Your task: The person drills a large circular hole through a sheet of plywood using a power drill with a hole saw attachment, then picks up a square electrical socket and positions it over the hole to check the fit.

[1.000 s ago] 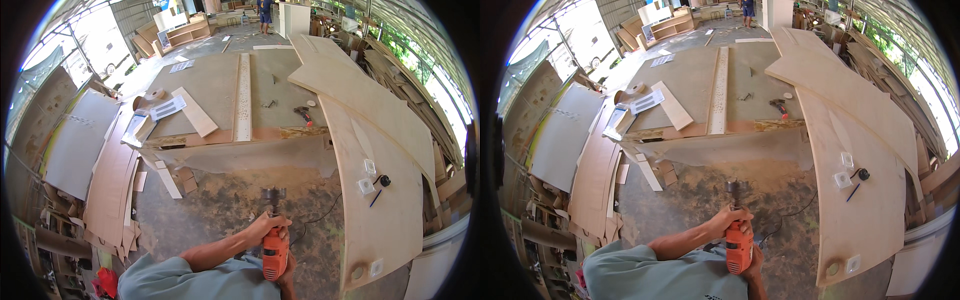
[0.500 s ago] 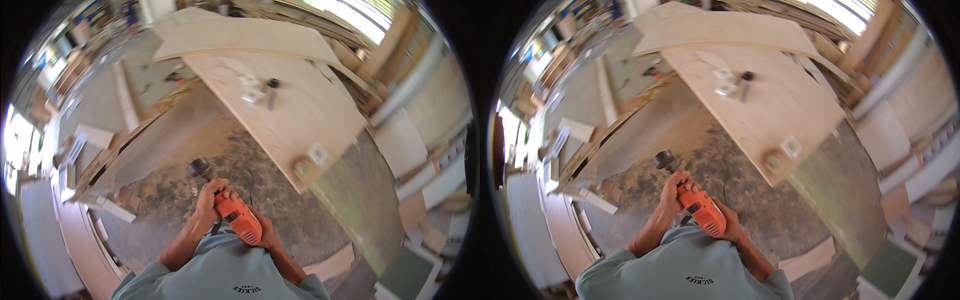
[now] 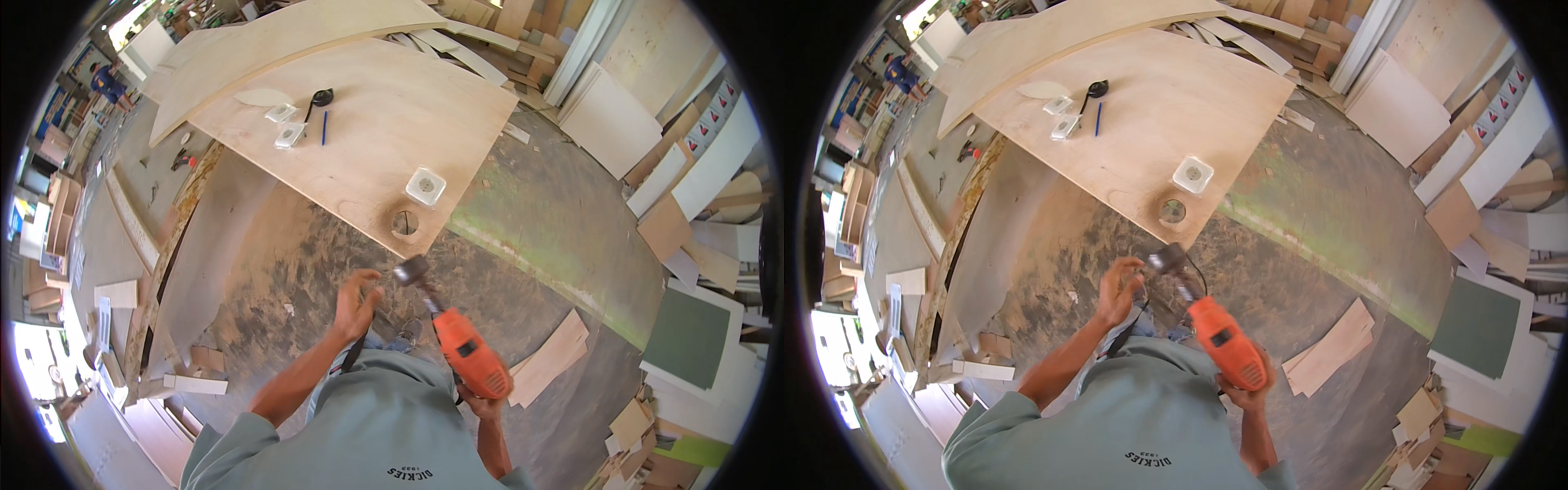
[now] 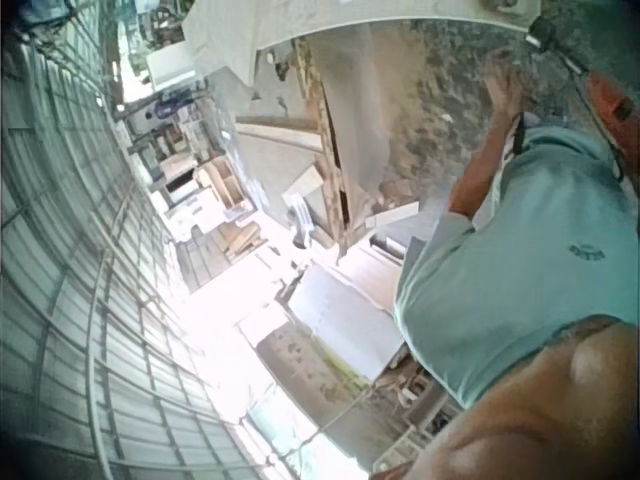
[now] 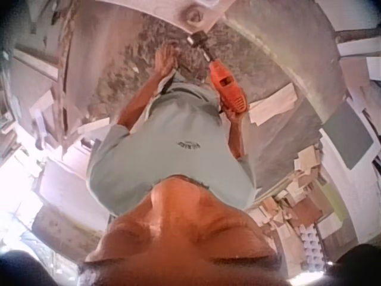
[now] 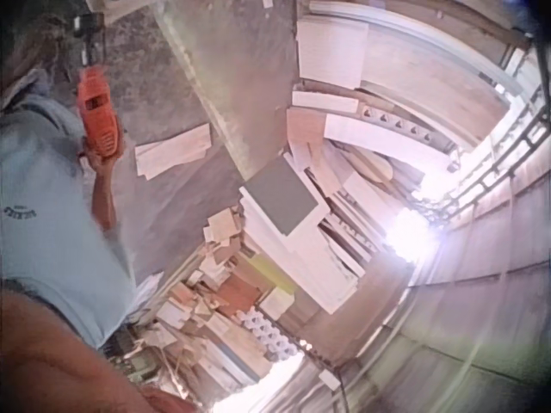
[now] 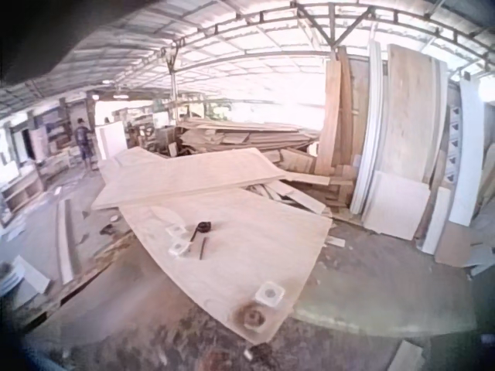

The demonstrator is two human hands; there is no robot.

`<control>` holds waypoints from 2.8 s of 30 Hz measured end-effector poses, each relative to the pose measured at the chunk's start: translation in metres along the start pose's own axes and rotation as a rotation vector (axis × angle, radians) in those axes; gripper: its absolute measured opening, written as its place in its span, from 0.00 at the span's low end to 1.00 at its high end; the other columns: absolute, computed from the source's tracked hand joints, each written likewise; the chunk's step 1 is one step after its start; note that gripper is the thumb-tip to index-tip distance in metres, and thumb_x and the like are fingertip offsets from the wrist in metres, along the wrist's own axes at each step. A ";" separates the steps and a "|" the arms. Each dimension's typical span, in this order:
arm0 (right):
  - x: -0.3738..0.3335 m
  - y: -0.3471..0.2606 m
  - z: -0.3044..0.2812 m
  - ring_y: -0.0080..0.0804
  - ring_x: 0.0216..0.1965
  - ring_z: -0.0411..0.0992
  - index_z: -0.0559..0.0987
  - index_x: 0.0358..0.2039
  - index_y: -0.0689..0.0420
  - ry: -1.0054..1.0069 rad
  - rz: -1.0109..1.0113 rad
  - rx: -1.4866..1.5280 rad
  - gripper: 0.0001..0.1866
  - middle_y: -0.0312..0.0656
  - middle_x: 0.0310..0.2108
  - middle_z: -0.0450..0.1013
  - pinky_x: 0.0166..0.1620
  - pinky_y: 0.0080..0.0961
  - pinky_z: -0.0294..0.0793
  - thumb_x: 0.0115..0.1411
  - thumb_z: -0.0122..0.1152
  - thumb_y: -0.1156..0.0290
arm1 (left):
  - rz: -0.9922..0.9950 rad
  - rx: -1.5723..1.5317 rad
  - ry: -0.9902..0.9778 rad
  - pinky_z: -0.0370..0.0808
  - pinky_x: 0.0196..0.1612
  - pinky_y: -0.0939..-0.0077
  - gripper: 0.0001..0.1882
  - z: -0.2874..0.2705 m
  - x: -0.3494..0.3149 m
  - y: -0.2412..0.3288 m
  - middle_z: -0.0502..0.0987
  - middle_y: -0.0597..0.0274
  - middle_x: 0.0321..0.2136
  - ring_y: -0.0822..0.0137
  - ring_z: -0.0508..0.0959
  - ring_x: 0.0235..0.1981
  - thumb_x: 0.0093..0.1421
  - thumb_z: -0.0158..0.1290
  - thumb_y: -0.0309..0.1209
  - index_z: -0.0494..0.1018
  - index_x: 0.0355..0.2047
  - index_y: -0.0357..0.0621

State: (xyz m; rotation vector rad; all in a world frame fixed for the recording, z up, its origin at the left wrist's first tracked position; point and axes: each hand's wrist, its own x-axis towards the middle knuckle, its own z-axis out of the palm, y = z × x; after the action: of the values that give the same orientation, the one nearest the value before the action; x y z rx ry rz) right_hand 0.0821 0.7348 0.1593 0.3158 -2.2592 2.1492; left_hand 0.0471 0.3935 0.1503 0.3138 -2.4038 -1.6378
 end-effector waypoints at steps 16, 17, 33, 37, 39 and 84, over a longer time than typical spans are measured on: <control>-0.051 -0.018 0.040 0.33 0.32 0.75 0.71 0.56 0.60 1.152 0.338 0.159 0.26 0.45 0.44 0.75 0.32 0.29 0.76 0.56 0.60 0.68 | 0.441 0.118 -0.765 0.39 0.74 0.46 0.43 0.183 0.042 -0.043 0.50 0.36 0.69 0.43 0.45 0.73 0.57 0.58 0.47 0.58 0.67 0.36; -0.051 -0.025 0.045 0.32 0.33 0.74 0.71 0.56 0.60 1.189 0.349 0.145 0.27 0.44 0.45 0.75 0.33 0.29 0.76 0.57 0.60 0.65 | 0.627 0.116 -0.862 0.40 0.74 0.46 0.40 0.192 0.022 -0.021 0.53 0.34 0.69 0.44 0.48 0.73 0.58 0.57 0.46 0.61 0.65 0.36; -0.085 0.001 0.130 0.30 0.30 0.72 0.69 0.58 0.59 1.484 0.265 0.437 0.30 0.47 0.44 0.74 0.36 0.25 0.77 0.59 0.62 0.58 | 0.548 0.248 -0.941 0.36 0.74 0.45 0.39 0.112 0.084 -0.035 0.44 0.33 0.72 0.40 0.40 0.74 0.60 0.54 0.43 0.59 0.68 0.36; -0.069 -0.008 0.143 0.29 0.31 0.72 0.68 0.59 0.61 1.479 0.193 0.472 0.32 0.47 0.44 0.74 0.37 0.24 0.77 0.59 0.63 0.58 | 0.712 0.253 -1.236 0.60 0.65 0.49 0.29 0.104 0.052 -0.009 0.64 0.37 0.62 0.42 0.63 0.65 0.57 0.57 0.37 0.69 0.59 0.39; -0.067 -0.010 0.149 0.29 0.31 0.72 0.67 0.60 0.62 1.467 0.153 0.494 0.33 0.48 0.45 0.74 0.37 0.24 0.77 0.59 0.63 0.58 | 0.260 0.197 -1.632 0.71 0.56 0.51 0.23 0.077 0.089 0.000 0.74 0.37 0.53 0.43 0.75 0.55 0.56 0.59 0.33 0.74 0.51 0.37; 0.315 0.069 0.112 0.31 0.29 0.76 0.68 0.60 0.59 0.173 0.456 0.895 0.30 0.53 0.45 0.75 0.35 0.31 0.80 0.61 0.62 0.60 | -0.385 -0.639 0.172 0.71 0.54 0.62 0.30 -0.020 0.194 -0.065 0.75 0.57 0.46 0.62 0.75 0.50 0.63 0.61 0.36 0.66 0.62 0.39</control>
State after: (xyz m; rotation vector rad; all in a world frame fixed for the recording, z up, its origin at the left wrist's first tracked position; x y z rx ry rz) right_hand -0.2224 0.5824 0.1297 -0.4268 -1.2254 3.1451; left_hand -0.1287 0.2958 0.1080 0.7855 -1.6446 -2.3160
